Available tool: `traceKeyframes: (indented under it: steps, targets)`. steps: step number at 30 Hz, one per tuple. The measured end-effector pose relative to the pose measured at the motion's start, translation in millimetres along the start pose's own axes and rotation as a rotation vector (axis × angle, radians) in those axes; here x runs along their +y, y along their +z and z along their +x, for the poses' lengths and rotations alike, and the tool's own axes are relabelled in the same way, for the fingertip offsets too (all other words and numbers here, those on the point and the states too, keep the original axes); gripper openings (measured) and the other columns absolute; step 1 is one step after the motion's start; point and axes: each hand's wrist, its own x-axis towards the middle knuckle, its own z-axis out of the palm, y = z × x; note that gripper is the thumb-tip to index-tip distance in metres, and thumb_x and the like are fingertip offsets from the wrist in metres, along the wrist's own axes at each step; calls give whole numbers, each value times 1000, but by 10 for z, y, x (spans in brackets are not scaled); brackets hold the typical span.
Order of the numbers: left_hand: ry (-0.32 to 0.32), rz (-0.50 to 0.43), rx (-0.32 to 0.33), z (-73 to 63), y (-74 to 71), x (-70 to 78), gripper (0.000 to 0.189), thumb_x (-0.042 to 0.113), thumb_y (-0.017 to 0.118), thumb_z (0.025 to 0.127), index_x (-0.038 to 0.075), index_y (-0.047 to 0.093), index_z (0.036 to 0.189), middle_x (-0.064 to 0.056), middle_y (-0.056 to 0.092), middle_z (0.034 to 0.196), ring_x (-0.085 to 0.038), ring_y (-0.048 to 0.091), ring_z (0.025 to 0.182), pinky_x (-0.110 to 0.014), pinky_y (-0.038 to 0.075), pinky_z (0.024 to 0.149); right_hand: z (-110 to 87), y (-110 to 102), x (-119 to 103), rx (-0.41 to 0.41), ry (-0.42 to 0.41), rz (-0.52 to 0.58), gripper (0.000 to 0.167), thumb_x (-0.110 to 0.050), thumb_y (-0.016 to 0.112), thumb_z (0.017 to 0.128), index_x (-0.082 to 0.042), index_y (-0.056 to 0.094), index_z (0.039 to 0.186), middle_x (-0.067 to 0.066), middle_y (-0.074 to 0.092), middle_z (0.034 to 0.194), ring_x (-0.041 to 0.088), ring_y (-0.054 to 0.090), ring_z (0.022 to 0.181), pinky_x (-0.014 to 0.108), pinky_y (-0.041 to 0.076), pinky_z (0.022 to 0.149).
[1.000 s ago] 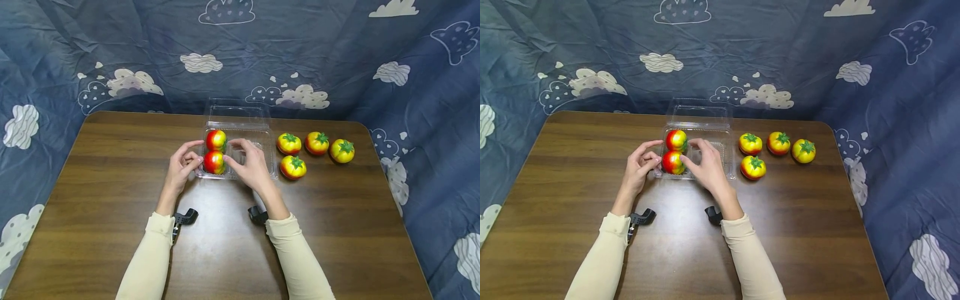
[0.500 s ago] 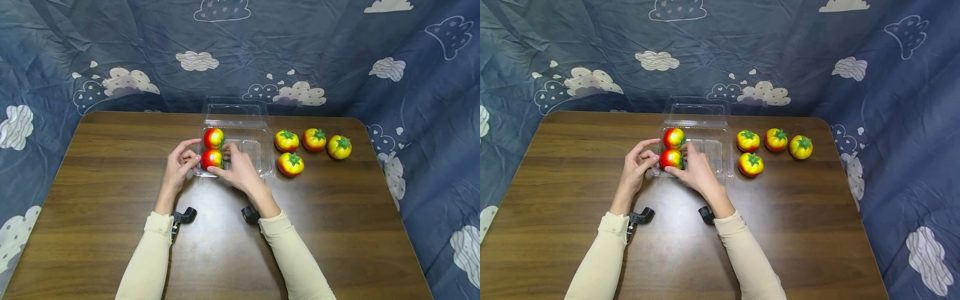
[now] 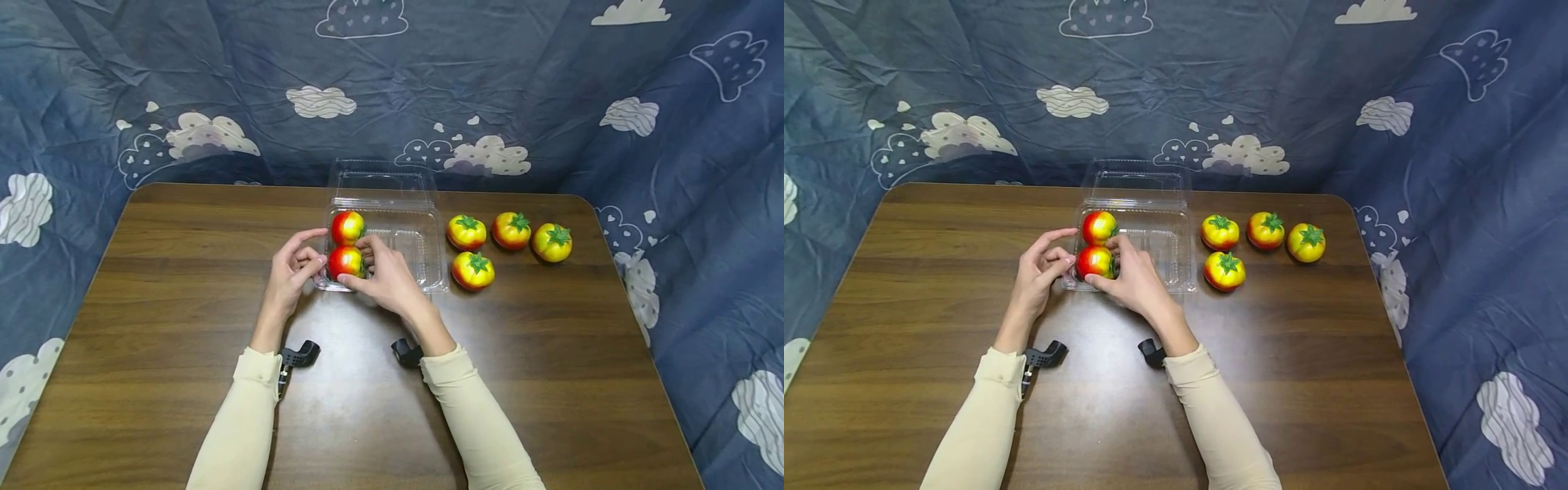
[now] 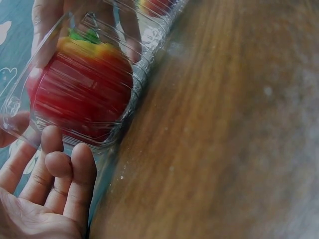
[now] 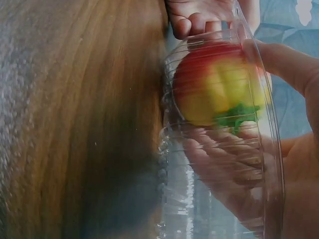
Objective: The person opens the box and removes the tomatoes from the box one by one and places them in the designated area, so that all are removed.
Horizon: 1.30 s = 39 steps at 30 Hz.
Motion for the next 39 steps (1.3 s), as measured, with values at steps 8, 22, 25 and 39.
traceKeyframes:
  steps: [8,22,25,39]
  targets:
    - [12,-1,2,-10,-25,-2,45,-10,64,95,-6,60,140,-5,66,74,-12,56,59,-19,50,58,-17,-5,-20,73,-81,66,62,-36,88,86,-9,58,132,9,71,120,23,71,100,38,62,91]
    - [8,32,13,-26,-64,23,46,-9,64,95,-1,62,140,-2,67,74,-12,60,66,-19,51,64,-37,0,-39,229,-277,95,59,-39,88,82,-12,62,127,2,63,114,15,62,104,37,62,87]
    - [8,29,8,-21,-55,7,45,-8,65,96,-3,61,140,-1,67,74,-12,60,66,-19,50,63,-67,-31,-46,243,-282,67,60,-42,87,82,-12,62,127,3,62,117,16,62,105,39,60,87]
    - [4,5,7,12,-15,6,46,-10,65,94,-2,62,140,-3,66,72,-12,58,61,-19,49,59,-196,-197,-126,299,-313,-5,60,-46,87,79,-15,67,127,1,63,117,16,61,106,37,53,88]
